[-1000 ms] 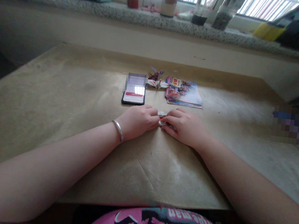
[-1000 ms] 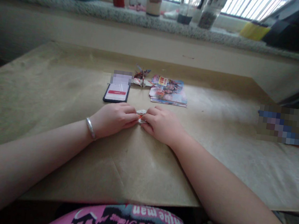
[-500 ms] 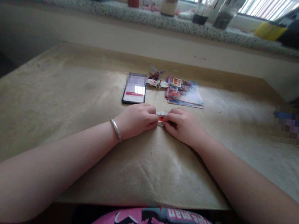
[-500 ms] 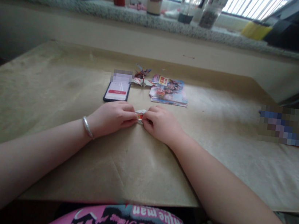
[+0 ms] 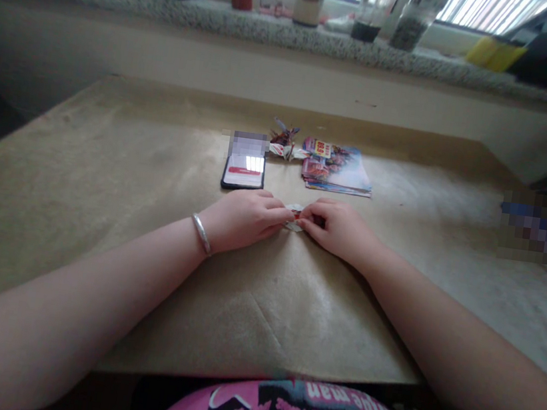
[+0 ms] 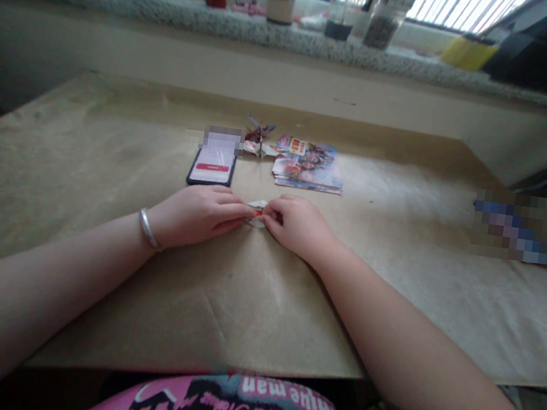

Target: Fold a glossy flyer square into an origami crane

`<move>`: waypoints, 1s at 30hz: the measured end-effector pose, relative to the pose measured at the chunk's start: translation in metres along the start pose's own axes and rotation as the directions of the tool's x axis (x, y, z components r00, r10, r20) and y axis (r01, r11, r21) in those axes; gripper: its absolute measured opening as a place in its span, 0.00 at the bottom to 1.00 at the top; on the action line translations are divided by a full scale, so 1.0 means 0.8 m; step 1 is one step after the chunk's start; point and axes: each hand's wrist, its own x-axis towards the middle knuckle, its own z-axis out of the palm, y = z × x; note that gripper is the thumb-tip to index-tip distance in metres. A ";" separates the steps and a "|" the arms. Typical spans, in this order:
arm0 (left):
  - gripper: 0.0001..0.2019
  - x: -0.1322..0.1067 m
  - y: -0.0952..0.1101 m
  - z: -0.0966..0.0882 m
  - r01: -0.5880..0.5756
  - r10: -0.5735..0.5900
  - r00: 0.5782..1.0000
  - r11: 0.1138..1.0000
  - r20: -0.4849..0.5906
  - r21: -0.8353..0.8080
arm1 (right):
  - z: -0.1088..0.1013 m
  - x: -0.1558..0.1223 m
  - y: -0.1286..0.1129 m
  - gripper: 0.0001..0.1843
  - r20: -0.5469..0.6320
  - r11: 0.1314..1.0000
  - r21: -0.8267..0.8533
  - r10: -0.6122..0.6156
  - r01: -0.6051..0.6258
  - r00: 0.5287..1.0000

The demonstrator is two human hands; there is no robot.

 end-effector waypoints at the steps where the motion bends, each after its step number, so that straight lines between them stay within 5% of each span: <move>1: 0.11 -0.001 -0.002 -0.001 -0.038 0.038 0.999 0.999 0.010 0.008 | 0.000 0.001 0.001 0.07 0.007 1.000 0.009 0.013 -0.013 1.000; 4: 0.13 -0.002 -0.006 -0.004 -0.119 0.119 0.992 0.993 0.036 0.005 | 0.001 0.002 0.005 0.07 0.027 0.998 0.043 0.049 -0.050 0.998; 10: 0.15 -0.002 -0.005 -0.004 -0.102 0.099 0.993 0.994 0.057 0.047 | 0.001 -0.001 0.009 0.06 0.013 0.986 0.118 0.118 -0.119 0.993; 20: 0.11 0.001 0.000 0.001 -0.048 0.045 0.998 0.996 0.038 0.079 | -0.001 -0.009 0.008 0.10 -0.073 0.983 -0.125 -0.142 0.133 0.987; 30: 0.13 -0.001 -0.002 0.001 -0.065 0.063 0.998 0.996 0.024 0.056 | -0.001 -0.009 0.003 0.10 -0.083 0.988 -0.138 -0.084 0.072 0.993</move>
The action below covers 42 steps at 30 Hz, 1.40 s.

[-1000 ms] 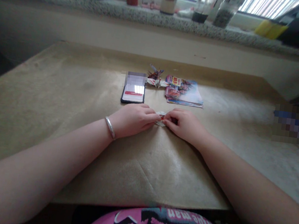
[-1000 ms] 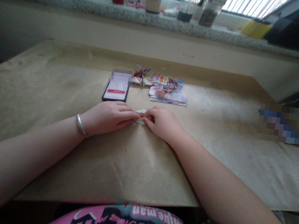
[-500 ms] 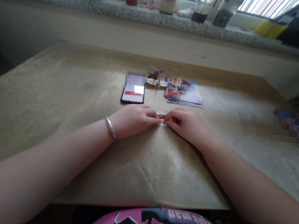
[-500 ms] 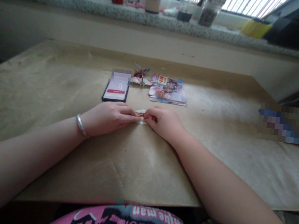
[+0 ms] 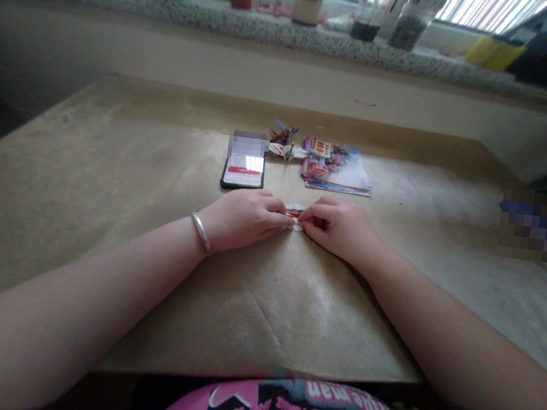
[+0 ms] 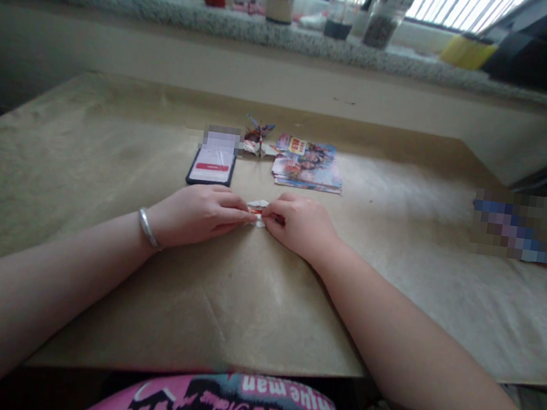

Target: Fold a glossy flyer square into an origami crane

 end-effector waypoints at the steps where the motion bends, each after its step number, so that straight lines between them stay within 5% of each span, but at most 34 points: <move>1: 0.13 0.000 0.000 0.000 -0.006 0.006 1.000 1.000 0.000 -0.006 | 0.000 0.000 -0.001 0.10 0.003 1.000 0.005 0.004 -0.004 1.000; 26: 0.10 0.010 0.015 -0.011 0.082 -0.084 0.995 0.996 0.060 0.024 | -0.007 0.002 -0.016 0.12 0.067 0.987 -0.162 0.017 -0.006 0.998; 35: 0.09 0.012 0.015 -0.011 0.064 -0.067 0.994 0.997 0.087 0.040 | -0.008 -0.003 -0.007 0.14 0.075 0.987 -0.108 -0.110 0.118 0.991; 42: 0.10 0.012 0.012 -0.009 0.091 -0.087 0.990 0.995 0.113 -0.029 | -0.012 -0.002 -0.002 0.12 0.118 0.984 -0.139 -0.099 0.115 0.988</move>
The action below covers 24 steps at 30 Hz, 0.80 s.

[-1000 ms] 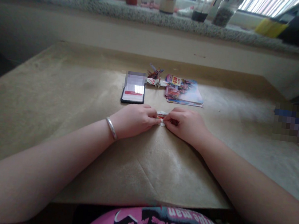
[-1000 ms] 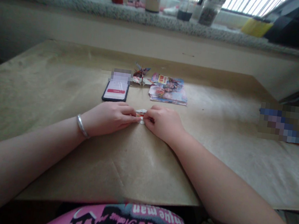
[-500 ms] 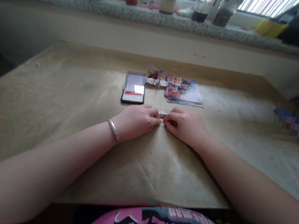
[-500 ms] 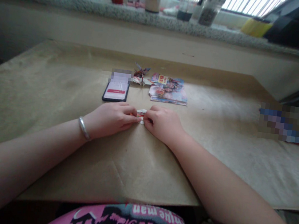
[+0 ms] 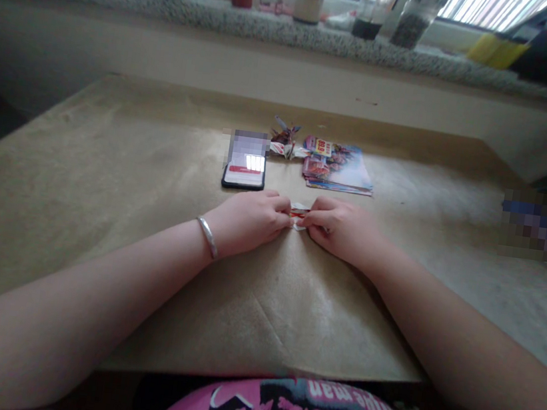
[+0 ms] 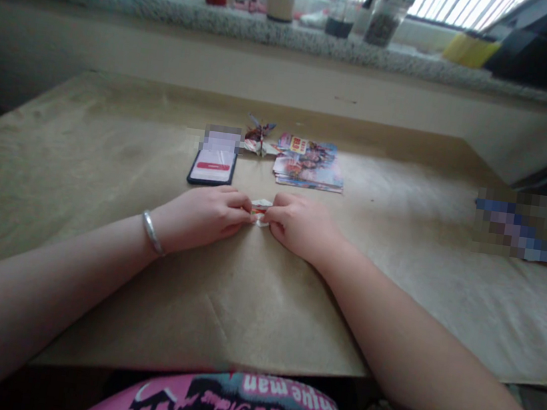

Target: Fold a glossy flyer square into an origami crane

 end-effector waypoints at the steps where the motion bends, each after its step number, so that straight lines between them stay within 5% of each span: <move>1: 0.10 0.000 -0.001 0.001 0.011 -0.011 1.000 1.000 -0.003 -0.021 | -0.001 0.000 0.001 0.12 0.005 1.000 0.004 -0.005 0.005 1.000; 24: 0.10 -0.007 -0.008 -0.012 0.056 -0.048 0.993 0.996 0.109 -0.071 | -0.015 -0.007 0.019 0.13 0.045 0.999 0.047 -0.006 0.004 0.999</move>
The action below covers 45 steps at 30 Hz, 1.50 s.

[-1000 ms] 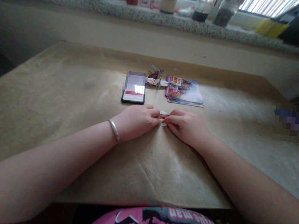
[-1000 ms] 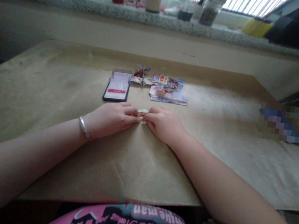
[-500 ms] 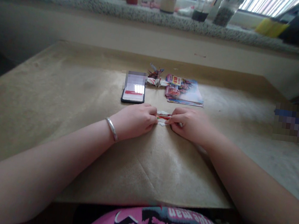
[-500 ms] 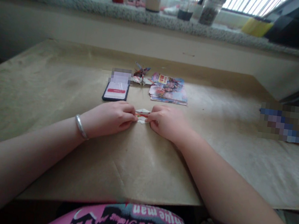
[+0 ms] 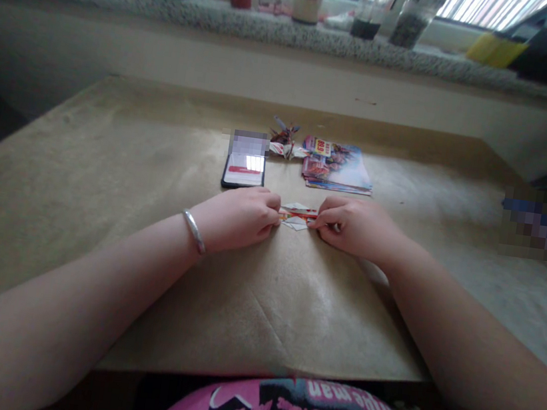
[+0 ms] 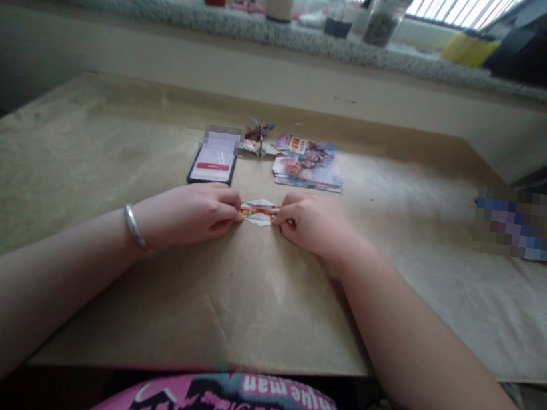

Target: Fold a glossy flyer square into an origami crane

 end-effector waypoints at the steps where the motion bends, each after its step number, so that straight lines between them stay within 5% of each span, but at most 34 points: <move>1: 0.10 0.000 0.000 0.000 0.001 -0.001 1.000 1.000 -0.001 0.000 | -0.001 0.000 0.001 0.12 0.002 1.000 -0.002 0.006 -0.006 1.000; 10: 0.09 -0.002 -0.002 0.000 -0.094 0.095 0.995 0.995 -0.019 0.041 | -0.005 -0.003 0.009 0.12 0.031 0.998 0.055 -0.005 0.003 1.000; 19: 0.10 0.000 -0.001 0.007 -0.069 0.073 0.992 0.997 -0.107 0.037 | 0.010 0.003 0.015 0.09 0.001 0.935 0.341 0.107 -0.101 0.994; 26: 0.11 0.003 0.004 0.011 0.012 -0.007 0.992 0.999 -0.125 0.038 | 0.024 0.012 0.001 0.13 -0.162 0.954 0.272 0.175 -0.126 0.971; 37: 0.14 0.011 0.003 0.025 0.137 -0.163 0.956 0.983 -0.245 -0.122 | 0.029 0.016 0.000 0.13 -0.151 0.979 0.181 0.120 -0.092 0.981; 45: 0.15 0.012 0.007 0.023 0.193 -0.213 0.967 0.971 -0.141 -0.140 | 0.036 0.017 -0.006 0.13 -0.165 0.968 0.242 0.107 -0.065 0.980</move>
